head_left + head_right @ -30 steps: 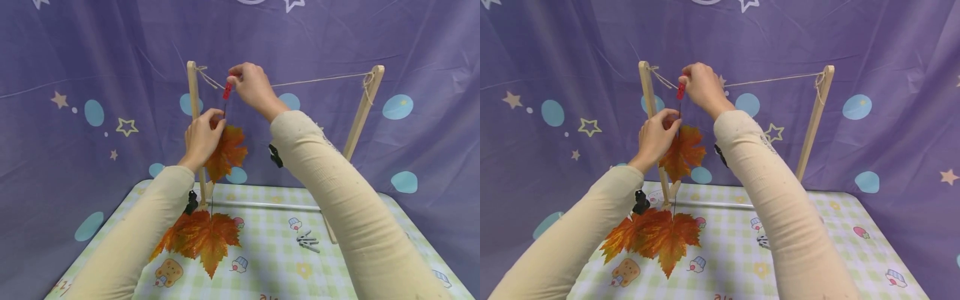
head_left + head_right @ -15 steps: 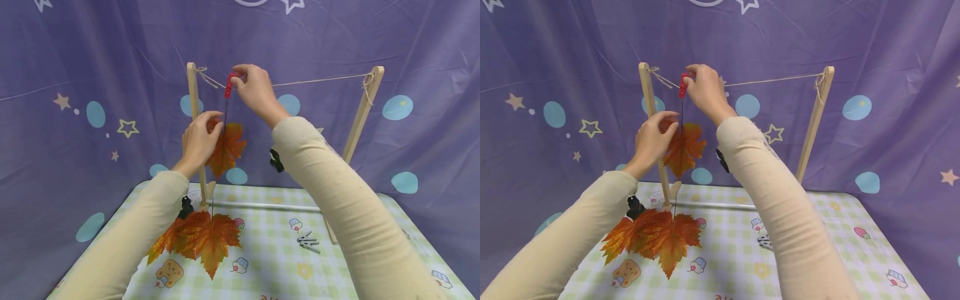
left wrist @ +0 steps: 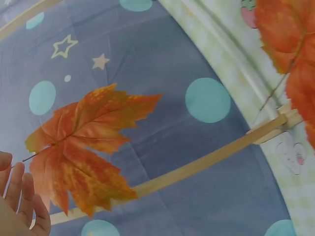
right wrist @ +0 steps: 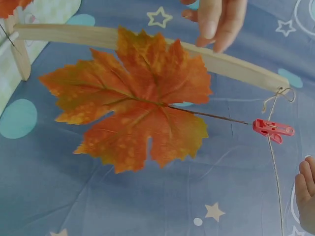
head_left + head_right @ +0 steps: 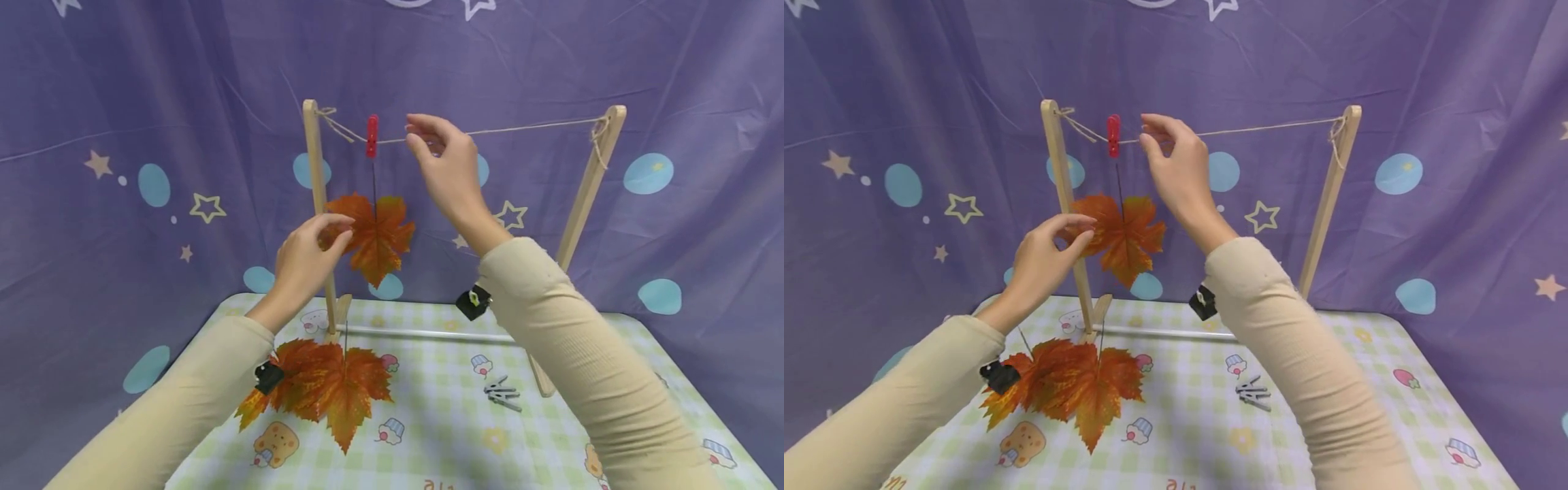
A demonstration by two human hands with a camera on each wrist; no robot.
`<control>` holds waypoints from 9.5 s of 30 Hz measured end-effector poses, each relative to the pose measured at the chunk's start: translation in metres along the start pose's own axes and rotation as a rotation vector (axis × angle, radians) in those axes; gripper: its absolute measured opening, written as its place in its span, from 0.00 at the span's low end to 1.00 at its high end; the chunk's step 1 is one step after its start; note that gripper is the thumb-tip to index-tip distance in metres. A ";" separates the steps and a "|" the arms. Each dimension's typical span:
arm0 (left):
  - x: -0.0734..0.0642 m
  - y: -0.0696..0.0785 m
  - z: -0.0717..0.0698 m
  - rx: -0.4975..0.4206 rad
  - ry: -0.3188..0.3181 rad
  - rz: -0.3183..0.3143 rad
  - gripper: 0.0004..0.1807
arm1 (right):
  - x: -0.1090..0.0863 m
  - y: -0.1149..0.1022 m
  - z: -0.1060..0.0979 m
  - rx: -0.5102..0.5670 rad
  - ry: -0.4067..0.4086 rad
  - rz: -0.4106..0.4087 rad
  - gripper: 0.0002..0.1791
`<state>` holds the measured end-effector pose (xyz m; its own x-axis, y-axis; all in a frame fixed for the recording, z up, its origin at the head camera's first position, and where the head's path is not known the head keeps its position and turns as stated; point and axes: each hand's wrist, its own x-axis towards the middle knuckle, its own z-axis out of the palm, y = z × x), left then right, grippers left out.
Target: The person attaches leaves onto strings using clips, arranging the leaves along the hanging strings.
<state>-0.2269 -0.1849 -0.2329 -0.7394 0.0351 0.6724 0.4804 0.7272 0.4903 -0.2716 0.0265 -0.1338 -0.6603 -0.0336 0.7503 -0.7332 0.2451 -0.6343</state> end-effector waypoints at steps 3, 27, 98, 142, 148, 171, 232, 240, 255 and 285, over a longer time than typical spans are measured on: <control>-0.012 -0.008 -0.002 -0.003 -0.040 -0.009 0.13 | -0.018 0.004 -0.010 0.001 -0.013 -0.012 0.15; -0.088 -0.069 0.029 -0.066 -0.200 -0.280 0.12 | -0.149 0.058 -0.087 -0.075 -0.093 0.021 0.17; -0.110 -0.138 0.117 0.134 -0.383 -0.568 0.16 | -0.306 0.185 -0.152 -0.281 -0.531 0.621 0.23; -0.104 -0.099 0.088 -0.071 -0.330 -0.460 0.15 | -0.309 0.189 -0.142 -0.396 -0.542 0.572 0.20; -0.103 -0.087 0.083 -0.106 -0.311 -0.434 0.13 | -0.308 0.188 -0.142 -0.407 -0.531 0.610 0.20; -0.090 -0.029 0.071 -0.190 -0.298 -0.265 0.09 | -0.309 0.189 -0.142 -0.420 -0.527 0.574 0.18; 0.045 0.029 0.084 -0.299 -0.054 -0.052 0.11 | -0.291 0.171 -0.141 -0.413 -0.535 0.657 0.17; 0.055 0.028 0.081 -0.283 -0.041 -0.050 0.11 | -0.275 0.156 -0.135 -0.434 -0.520 0.584 0.19; 0.068 0.041 0.084 -0.215 0.109 -0.005 0.12 | -0.247 0.140 -0.130 -0.361 -0.405 0.512 0.19; 0.076 0.056 0.090 -0.184 0.060 0.017 0.12 | -0.170 0.105 -0.143 -0.351 -0.342 0.386 0.23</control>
<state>-0.2989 -0.0800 -0.2040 -0.7036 0.0011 0.7106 0.5745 0.5893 0.5680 -0.2134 0.1970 -0.3010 -0.9243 -0.1736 0.3400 -0.3727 0.6034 -0.7050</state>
